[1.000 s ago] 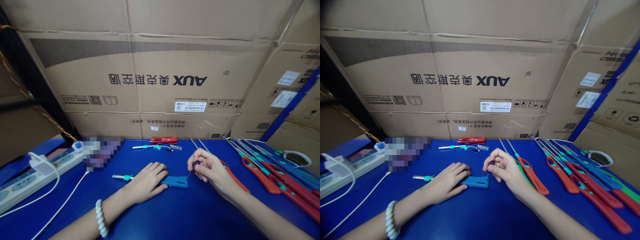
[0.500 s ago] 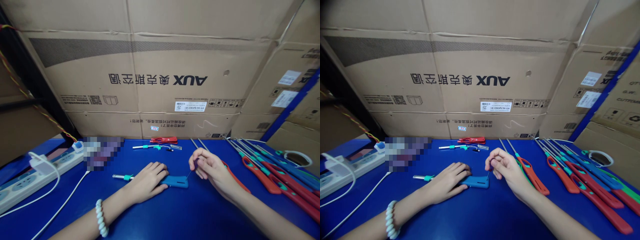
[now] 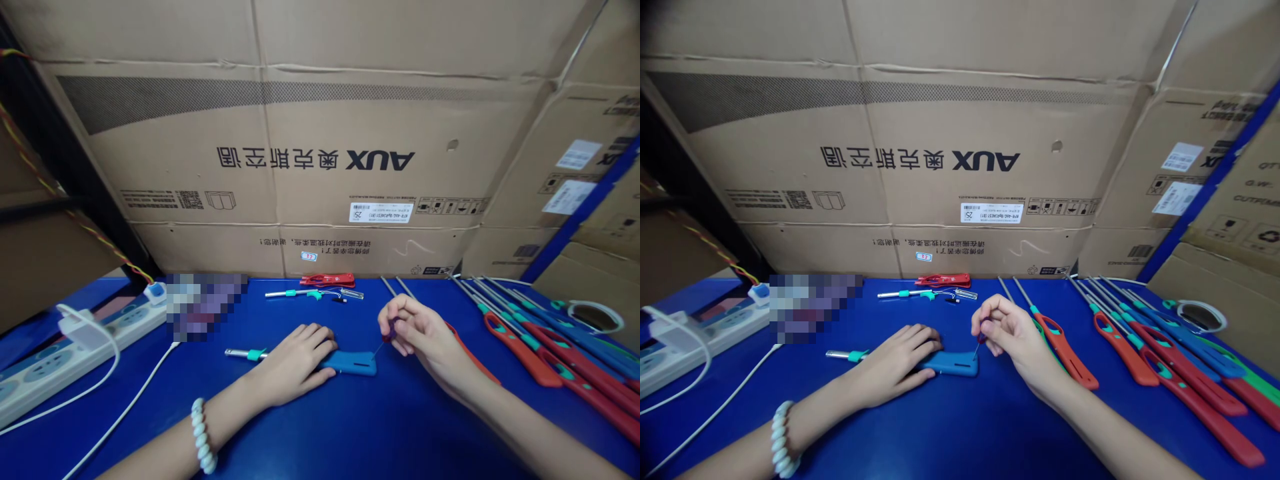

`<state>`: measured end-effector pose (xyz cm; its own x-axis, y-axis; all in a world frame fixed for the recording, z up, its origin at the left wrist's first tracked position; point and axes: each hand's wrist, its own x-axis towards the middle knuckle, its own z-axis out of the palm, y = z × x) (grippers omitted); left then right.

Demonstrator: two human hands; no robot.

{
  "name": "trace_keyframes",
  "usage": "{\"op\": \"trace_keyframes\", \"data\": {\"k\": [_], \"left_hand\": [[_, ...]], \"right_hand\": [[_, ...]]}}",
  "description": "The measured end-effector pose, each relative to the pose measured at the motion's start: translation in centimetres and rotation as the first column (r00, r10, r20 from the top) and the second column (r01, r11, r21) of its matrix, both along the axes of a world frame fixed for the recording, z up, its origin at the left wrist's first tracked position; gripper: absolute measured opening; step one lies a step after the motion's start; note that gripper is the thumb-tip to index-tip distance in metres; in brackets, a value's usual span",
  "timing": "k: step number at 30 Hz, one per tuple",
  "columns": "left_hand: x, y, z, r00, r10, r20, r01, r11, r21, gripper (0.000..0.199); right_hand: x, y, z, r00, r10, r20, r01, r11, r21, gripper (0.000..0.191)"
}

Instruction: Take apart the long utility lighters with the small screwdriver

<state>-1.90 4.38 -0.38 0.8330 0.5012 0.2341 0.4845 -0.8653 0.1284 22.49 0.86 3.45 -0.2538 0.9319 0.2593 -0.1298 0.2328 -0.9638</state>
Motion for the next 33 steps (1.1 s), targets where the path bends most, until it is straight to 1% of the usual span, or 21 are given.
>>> {"op": "trace_keyframes", "data": {"k": [3,7,13,17,23,27,29,31,33], "left_hand": [[0.03,-0.05,0.08,1.0,0.002,-0.002,-0.002,1.0,-0.002,0.025],[0.02,-0.09,0.09,1.0,0.004,0.001,-0.004,1.0,-0.011,0.025],[-0.02,-0.09,-0.04,1.0,-0.001,-0.004,0.001,1.0,0.011,0.026],[-0.07,0.0,-0.15,1.0,0.006,-0.013,-0.006,1.0,0.008,0.026],[-0.03,-0.02,-0.08,1.0,0.004,-0.012,-0.004,1.0,0.007,0.025],[0.02,-0.03,-0.04,1.0,-0.004,0.012,0.004,1.0,0.008,0.026],[0.0,0.0,-0.09,1.0,-0.007,0.021,0.007,1.0,0.008,0.026],[-0.04,0.02,-0.14,1.0,-0.006,0.02,0.006,1.0,0.003,0.027],[-0.08,0.02,-0.15,1.0,0.0,0.003,0.0,1.0,-0.008,0.027]], "right_hand": [[0.01,-0.01,-0.09,1.0,-0.015,0.022,0.015,1.0,-0.004,0.023],[-0.16,-0.14,0.08,1.0,-0.019,-0.018,0.018,0.999,-0.038,0.029],[-0.01,0.03,0.07,1.0,0.003,-0.016,-0.003,1.0,-0.014,0.027],[0.08,0.03,-0.14,1.0,-0.009,-0.007,0.009,1.0,-0.001,0.022],[-0.15,-0.14,0.27,0.999,-0.052,-0.014,0.051,0.998,-0.03,0.028],[-0.08,-0.05,0.39,0.999,-0.024,-0.041,0.023,0.999,-0.025,0.028],[0.04,0.01,0.28,0.999,-0.024,-0.023,0.024,1.0,-0.015,0.027],[0.13,0.0,0.18,0.999,-0.048,0.012,0.048,0.999,-0.001,0.022],[0.11,-0.08,0.21,0.997,-0.07,0.041,0.069,0.998,0.012,0.022]]}}
